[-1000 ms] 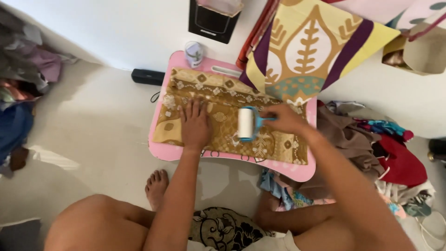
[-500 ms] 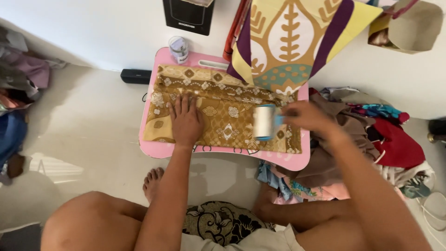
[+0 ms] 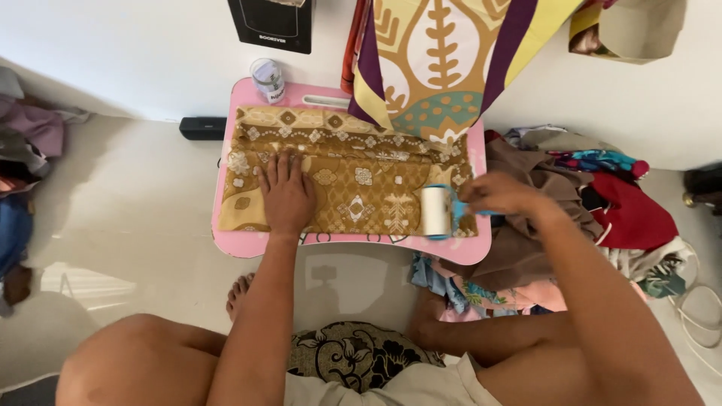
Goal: Using a lint roller to clean a brown patterned cloth and then folding it neatly on a small table.
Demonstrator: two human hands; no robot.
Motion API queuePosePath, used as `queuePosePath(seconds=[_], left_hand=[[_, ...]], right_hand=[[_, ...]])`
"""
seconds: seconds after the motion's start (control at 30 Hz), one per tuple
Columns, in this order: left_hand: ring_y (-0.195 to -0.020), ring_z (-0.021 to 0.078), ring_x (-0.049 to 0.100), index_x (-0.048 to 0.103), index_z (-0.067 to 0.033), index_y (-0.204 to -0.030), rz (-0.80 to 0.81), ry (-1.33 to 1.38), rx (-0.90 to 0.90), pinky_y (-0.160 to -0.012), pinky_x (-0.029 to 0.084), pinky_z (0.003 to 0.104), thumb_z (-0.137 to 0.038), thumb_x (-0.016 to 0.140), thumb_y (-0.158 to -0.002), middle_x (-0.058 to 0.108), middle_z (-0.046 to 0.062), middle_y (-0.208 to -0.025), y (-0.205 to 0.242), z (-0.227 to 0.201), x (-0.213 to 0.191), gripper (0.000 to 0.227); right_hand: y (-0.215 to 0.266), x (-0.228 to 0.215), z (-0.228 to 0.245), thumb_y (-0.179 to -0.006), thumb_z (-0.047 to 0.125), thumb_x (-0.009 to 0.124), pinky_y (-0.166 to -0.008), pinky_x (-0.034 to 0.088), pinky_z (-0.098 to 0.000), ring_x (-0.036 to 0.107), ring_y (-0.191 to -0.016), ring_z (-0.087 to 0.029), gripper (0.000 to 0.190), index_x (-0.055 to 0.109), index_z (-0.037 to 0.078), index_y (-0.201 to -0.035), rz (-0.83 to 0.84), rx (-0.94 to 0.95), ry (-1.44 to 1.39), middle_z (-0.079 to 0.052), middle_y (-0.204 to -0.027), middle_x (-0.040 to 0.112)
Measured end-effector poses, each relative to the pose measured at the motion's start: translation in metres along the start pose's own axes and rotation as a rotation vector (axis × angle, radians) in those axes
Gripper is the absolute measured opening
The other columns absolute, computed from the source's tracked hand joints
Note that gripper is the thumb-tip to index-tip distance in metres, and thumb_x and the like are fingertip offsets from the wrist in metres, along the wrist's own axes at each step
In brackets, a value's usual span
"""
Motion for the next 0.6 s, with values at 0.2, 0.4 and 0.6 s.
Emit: queuePosePath(seconds=[0.2, 0.4, 0.6], left_hand=[[-0.155, 0.0325, 0.024, 0.050, -0.0165, -0.150, 0.069, 0.010, -0.026, -0.128, 0.007, 0.057, -0.030, 0.037, -0.108, 0.039, 0.009, -0.161, 0.003, 0.000, -0.003, 0.046], [-0.158, 0.0304, 0.022, 0.049, -0.0199, -0.152, 0.053, -0.007, 0.041, -0.130, 0.013, 0.055, -0.034, 0.044, -0.098, 0.035, 0.008, -0.166, -0.004, 0.020, 0.028, 0.056], [-0.157, 0.0325, 0.017, 0.036, -0.0208, -0.158, 0.208, 0.086, -0.059, -0.123, 0.008, 0.067, -0.035, 0.036, -0.102, 0.030, 0.003, -0.167, -0.014, 0.014, 0.015, 0.057]], right_hand=[[0.039, -0.019, -0.043, -0.069, 0.030, 0.091, -0.077, 0.058, -0.0428, 0.079, -0.072, -0.032, 0.041, 0.081, 0.010, -0.103, -0.079, 0.331, -0.235, -0.015, -0.082, 0.081], [0.087, -0.084, -0.039, -0.078, 0.014, 0.085, -0.067, 0.060, -0.0430, 0.075, -0.069, -0.035, 0.030, 0.081, -0.002, -0.103, -0.368, 0.098, -0.605, -0.023, -0.077, 0.076], [0.121, -0.157, -0.049, -0.091, 0.000, 0.070, -0.073, 0.062, -0.0391, 0.068, -0.078, -0.028, 0.027, 0.068, -0.001, -0.118, -0.769, -0.478, -1.184, -0.019, -0.104, 0.071]])
Point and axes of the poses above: each hand's wrist, its own y-axis away from the middle knuckle, its own x-axis out of the palm, z = x × y, the point moved 3 cm from there along -y, towards the middle knuckle
